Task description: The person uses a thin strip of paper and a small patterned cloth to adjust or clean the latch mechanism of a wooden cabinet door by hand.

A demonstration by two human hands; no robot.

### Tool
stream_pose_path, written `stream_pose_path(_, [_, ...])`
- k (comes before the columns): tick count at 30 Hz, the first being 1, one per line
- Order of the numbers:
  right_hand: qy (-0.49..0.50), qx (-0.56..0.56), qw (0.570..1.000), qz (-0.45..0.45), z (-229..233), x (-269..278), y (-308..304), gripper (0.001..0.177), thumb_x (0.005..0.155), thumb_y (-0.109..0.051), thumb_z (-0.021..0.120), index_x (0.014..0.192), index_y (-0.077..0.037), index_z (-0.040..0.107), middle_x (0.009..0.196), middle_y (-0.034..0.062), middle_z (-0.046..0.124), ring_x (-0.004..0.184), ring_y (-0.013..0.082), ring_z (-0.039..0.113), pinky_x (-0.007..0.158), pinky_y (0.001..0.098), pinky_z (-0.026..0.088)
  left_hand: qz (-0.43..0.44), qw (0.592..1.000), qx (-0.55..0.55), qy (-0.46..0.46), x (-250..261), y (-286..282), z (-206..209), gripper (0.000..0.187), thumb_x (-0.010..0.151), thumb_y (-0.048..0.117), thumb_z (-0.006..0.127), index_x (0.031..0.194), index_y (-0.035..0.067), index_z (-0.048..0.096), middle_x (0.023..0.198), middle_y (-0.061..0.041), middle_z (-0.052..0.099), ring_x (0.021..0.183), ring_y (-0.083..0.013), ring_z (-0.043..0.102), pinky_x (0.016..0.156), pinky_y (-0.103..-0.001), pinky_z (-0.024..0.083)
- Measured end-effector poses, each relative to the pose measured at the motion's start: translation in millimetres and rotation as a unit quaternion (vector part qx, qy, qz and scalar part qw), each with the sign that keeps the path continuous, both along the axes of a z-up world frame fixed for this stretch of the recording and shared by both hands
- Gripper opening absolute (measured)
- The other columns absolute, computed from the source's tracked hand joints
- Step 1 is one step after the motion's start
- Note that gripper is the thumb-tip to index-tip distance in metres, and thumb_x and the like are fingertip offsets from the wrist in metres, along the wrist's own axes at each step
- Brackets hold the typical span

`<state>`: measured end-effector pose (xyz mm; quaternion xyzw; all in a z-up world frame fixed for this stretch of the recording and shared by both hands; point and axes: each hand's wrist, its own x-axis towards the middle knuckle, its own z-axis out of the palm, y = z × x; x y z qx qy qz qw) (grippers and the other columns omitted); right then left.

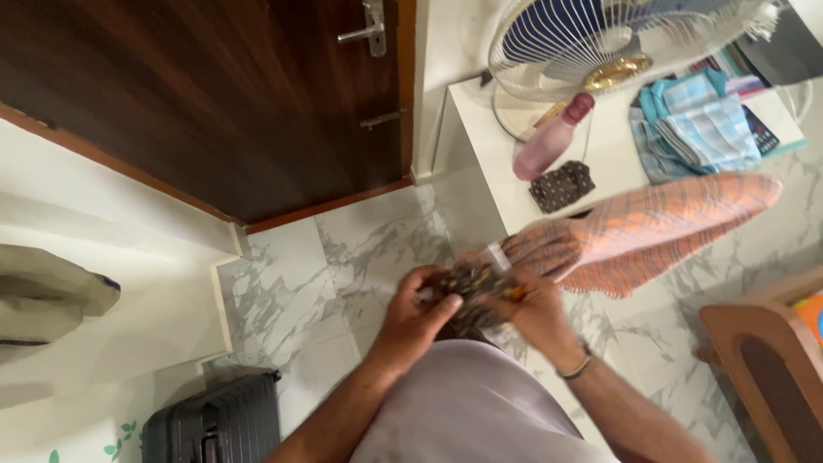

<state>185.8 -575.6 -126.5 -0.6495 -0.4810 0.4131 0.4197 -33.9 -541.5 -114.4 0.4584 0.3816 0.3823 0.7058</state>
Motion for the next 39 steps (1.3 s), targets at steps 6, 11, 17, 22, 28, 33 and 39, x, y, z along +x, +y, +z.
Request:
stream_pose_path(6, [-0.096,0.102,0.969,-0.203,-42.0,172.7,61.6,0.032,0.088,-0.021,0.085,0.105,0.000,0.068,0.087,0.0046,0.073,0.071,0.0111,0.064,0.059,0.0282,0.052,0.162,0.978,0.011,0.132,-48.8,44.7,9.3,0.038,0.088,0.017,0.073,0.123,0.006,0.061,0.121,-0.002,0.066,0.117,-0.0112,0.061,0.100,-0.030,0.051])
stream_pose_path(11, [-0.271,0.142,0.915,-0.263,-48.3,293.3,91.8,0.045,0.091,-0.022,0.088,0.120,0.007,0.068,0.099,0.0108,0.071,0.087,0.0175,0.065,0.074,0.0316,0.051,0.243,0.964,-0.005,0.104,-50.6,72.4,14.7,0.028,0.093,0.017,0.073,0.116,0.003,0.068,0.102,-0.005,0.068,0.096,-0.0129,0.060,0.087,-0.029,0.049])
stream_pose_path(17, [-0.218,0.226,0.913,-0.260,-42.5,298.9,132.8,0.025,0.104,-0.016,0.085,0.112,0.005,0.074,0.096,0.0066,0.070,0.083,0.0112,0.059,0.080,0.0273,0.049,0.194,0.948,0.082,0.237,-21.0,105.8,17.9,0.025,0.095,0.026,0.070,0.108,0.005,0.073,0.094,-0.003,0.073,0.088,-0.0121,0.066,0.079,-0.028,0.055])
stream_pose_path(22, [-0.129,0.277,0.939,-0.157,-25.3,227.9,139.0,0.013,0.104,-0.014,0.078,0.111,-0.003,0.074,0.093,-0.0012,0.070,0.083,0.0035,0.057,0.072,0.0218,0.046,0.163,0.853,0.180,0.462,-14.6,182.5,11.4,0.031,0.095,0.032,0.065,0.109,0.005,0.074,0.106,-0.011,0.076,0.091,-0.0249,0.074,0.079,-0.038,0.057])
stream_pose_path(28, [-0.306,0.230,0.923,-0.037,-3.1,161.8,121.9,0.017,0.089,-0.020,0.081,0.098,-0.006,0.077,0.071,0.0101,0.068,0.054,0.0149,0.058,0.051,0.0315,0.045,0.214,0.721,0.316,0.578,-15.5,318.8,7.8,0.021,0.096,0.022,0.063,0.100,0.004,0.074,0.099,-0.018,0.073,0.093,-0.0381,0.070,0.082,-0.050,0.055])
stream_pose_path(33, [-0.301,0.193,0.932,0.054,15.6,132.5,119.1,0.043,0.083,-0.028,0.076,0.119,-0.007,0.070,0.074,0.0126,0.073,0.055,0.0159,0.069,0.046,0.0337,0.053,0.205,0.633,0.404,0.628,-9.3,421.8,-7.4,0.017,0.089,0.017,0.068,0.096,0.003,0.073,0.096,-0.016,0.071,0.096,-0.0350,0.068,0.080,-0.048,0.055])
stream_pose_path(39, [-0.299,0.004,0.954,0.007,15.7,104.4,120.0,0.046,0.086,-0.035,0.072,0.127,-0.017,0.070,0.075,0.0145,0.077,0.056,0.0226,0.075,0.054,0.0375,0.058,0.224,0.466,0.510,0.687,-4.2,513.7,-26.8,0.018,0.083,0.011,0.065,0.097,0.007,0.075,0.099,-0.012,0.073,0.098,-0.0292,0.069,0.085,-0.043,0.053])
